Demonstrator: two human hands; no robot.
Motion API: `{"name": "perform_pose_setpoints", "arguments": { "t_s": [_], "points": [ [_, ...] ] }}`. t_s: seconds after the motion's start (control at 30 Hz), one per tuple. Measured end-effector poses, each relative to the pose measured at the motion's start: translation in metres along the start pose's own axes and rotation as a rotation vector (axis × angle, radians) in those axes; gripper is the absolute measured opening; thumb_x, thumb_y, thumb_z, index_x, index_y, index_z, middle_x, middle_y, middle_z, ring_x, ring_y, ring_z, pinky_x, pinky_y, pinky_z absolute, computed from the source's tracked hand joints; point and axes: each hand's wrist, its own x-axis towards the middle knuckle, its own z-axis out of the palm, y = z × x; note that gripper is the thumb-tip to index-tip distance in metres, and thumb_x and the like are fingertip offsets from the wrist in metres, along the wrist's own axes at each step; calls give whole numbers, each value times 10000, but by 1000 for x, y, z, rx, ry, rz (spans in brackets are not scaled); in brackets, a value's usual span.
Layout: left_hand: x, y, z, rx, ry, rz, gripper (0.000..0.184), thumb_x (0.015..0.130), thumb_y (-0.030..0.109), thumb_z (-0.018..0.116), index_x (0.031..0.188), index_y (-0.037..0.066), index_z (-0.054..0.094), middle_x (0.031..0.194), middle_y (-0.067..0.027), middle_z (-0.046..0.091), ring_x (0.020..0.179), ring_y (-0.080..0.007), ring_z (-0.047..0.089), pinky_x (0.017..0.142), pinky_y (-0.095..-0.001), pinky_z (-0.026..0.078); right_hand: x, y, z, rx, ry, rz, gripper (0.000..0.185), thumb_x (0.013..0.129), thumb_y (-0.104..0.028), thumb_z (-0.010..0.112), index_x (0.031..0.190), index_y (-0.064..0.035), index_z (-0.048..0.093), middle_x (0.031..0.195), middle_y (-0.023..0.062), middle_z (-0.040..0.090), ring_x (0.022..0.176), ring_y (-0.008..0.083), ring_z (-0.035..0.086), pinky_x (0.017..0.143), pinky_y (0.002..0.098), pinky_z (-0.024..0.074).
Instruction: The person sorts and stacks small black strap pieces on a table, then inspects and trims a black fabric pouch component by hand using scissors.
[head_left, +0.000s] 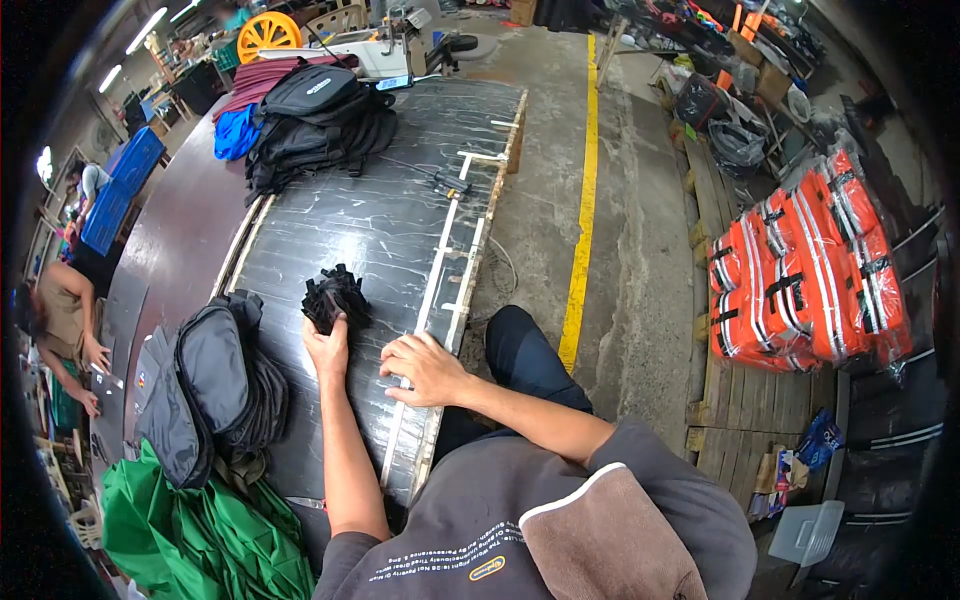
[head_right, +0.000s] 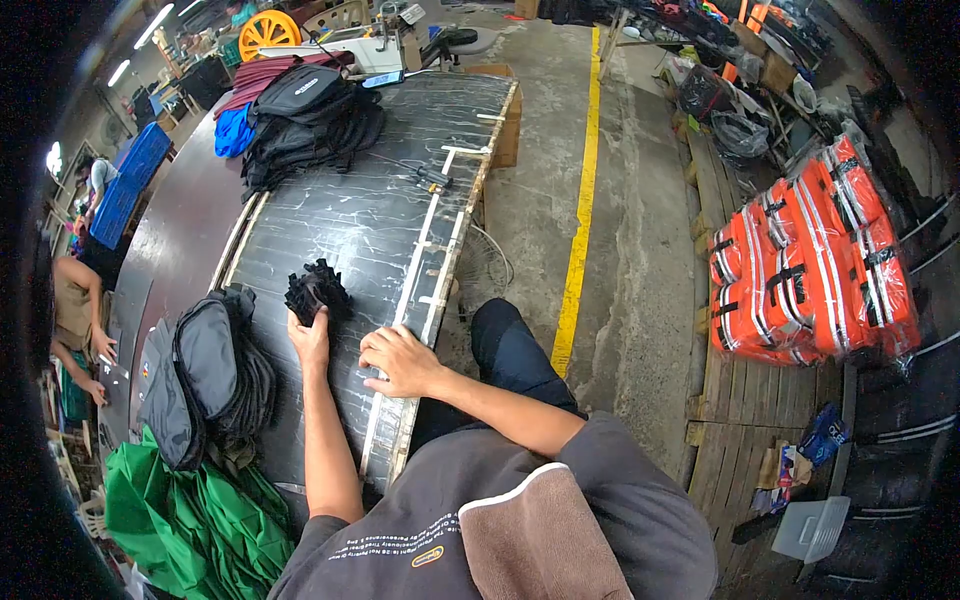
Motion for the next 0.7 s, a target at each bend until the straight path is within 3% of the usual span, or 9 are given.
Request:
{"name": "perform_pose_setpoints", "arguments": {
  "t_s": [0.43, 0.7],
  "points": [
    [0, 4, 1, 9, 0, 17, 313, 888, 41, 736, 1194, 5, 684, 1078, -60, 714, 987, -183, 654, 943, -343, 521, 0, -1, 0, -3, 22, -3, 298, 836, -327, 841, 1017, -123, 720, 1219, 53, 638, 1232, 267, 586, 1055, 444, 421],
    [-1, 3, 2, -16, 0, 4, 355, 904, 45, 735, 1251, 4, 677, 1123, -60, 718, 1029, -182, 657, 970, -339, 515, 0, 0, 1, 5, 13, 8, 303, 839, -330, 839, 1031, -129, 720, 1235, 55, 638, 1240, 277, 582, 1062, 452, 424]
  ]
}}
